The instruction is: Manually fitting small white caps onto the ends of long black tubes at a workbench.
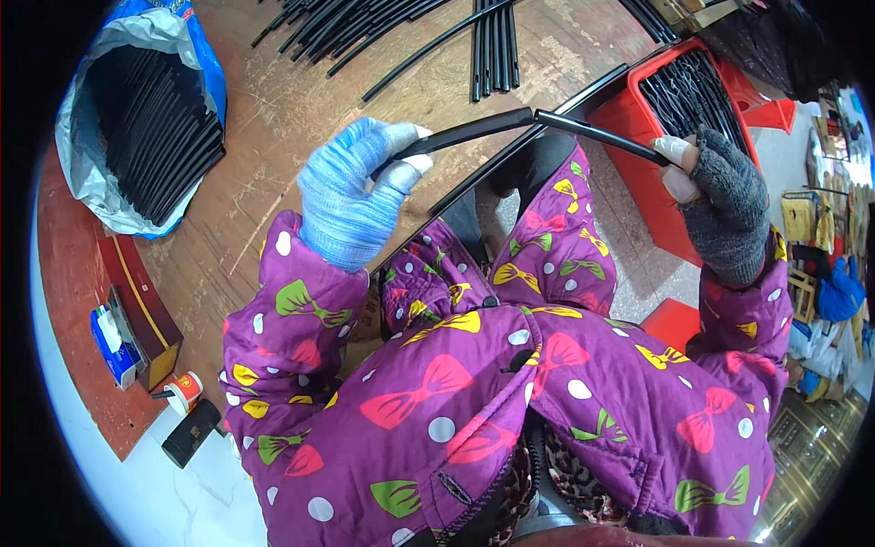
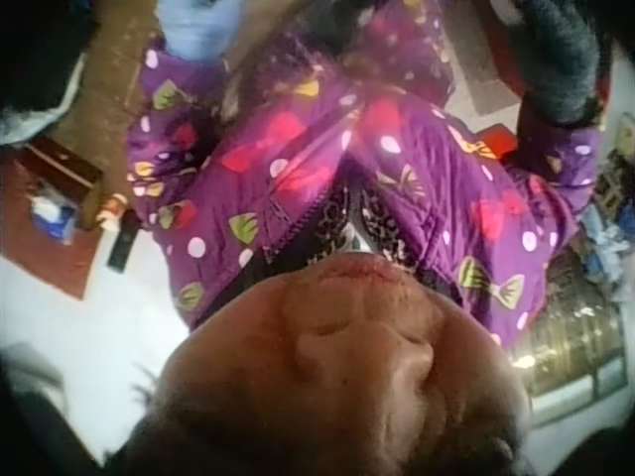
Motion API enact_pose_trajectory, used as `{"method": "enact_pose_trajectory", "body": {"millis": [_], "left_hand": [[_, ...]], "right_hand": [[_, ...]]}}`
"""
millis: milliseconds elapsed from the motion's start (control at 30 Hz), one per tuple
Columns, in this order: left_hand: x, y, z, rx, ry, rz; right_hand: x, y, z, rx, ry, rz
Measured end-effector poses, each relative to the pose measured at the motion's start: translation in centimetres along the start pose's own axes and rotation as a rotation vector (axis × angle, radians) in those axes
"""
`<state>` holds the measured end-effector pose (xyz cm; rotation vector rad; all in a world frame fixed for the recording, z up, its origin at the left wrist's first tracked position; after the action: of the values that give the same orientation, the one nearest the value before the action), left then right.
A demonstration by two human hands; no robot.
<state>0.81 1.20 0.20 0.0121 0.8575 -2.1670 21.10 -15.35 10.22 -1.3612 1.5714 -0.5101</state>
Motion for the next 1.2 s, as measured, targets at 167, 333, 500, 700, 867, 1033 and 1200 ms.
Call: {"method": "enact_pose_trajectory", "body": {"millis": [167, 333, 500, 700, 867, 1033, 1200], "left_hand": [[-0.1, -0.1, 0.7, -0.149, 0.115, -0.008], [0.1, -0.6, 1.9, -0.339, 0.378, 0.037], [0.2, -0.4, 3.0, -0.407, 0.539, 0.047], [0.2, -0.6, 1.8, -0.353, 0.427, 0.058], [-0.2, -0.8, 0.5, -0.217, 0.202, 0.074], [-0.1, -0.7, -0.7, 0.001, 0.088, 0.046], [-0.1, -0.8, -0.8, 0.143, 0.133, 0.018]], "right_hand": [[0.1, 0.2, 0.2, -0.016, 0.04, -0.039], [-0.1, -0.3, 2.6, -0.334, 0.146, -0.161], [0.1, -0.4, 5.3, -0.506, 0.419, -0.247], [-1.6, -0.1, 2.1, -0.133, 0.087, -0.297], [-2.0, 1.5, 1.2, -0.059, 0.088, -0.196], [-1.4, 0.6, 1.0, -0.149, 0.045, -0.086], [-1.4, -0.1, -0.4, 0.062, 0.055, -0.13]]}}
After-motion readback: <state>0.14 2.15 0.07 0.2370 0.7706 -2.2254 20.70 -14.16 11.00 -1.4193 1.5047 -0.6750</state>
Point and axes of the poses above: each hand's wrist, its own x-axis away from the middle knuckle, its own y-axis out of the palm, z = x × y, the point moved 6 cm from there along -x, towards the middle knuckle, and after that the axes turned 10 degrees about -x, right-handed, at the moved point
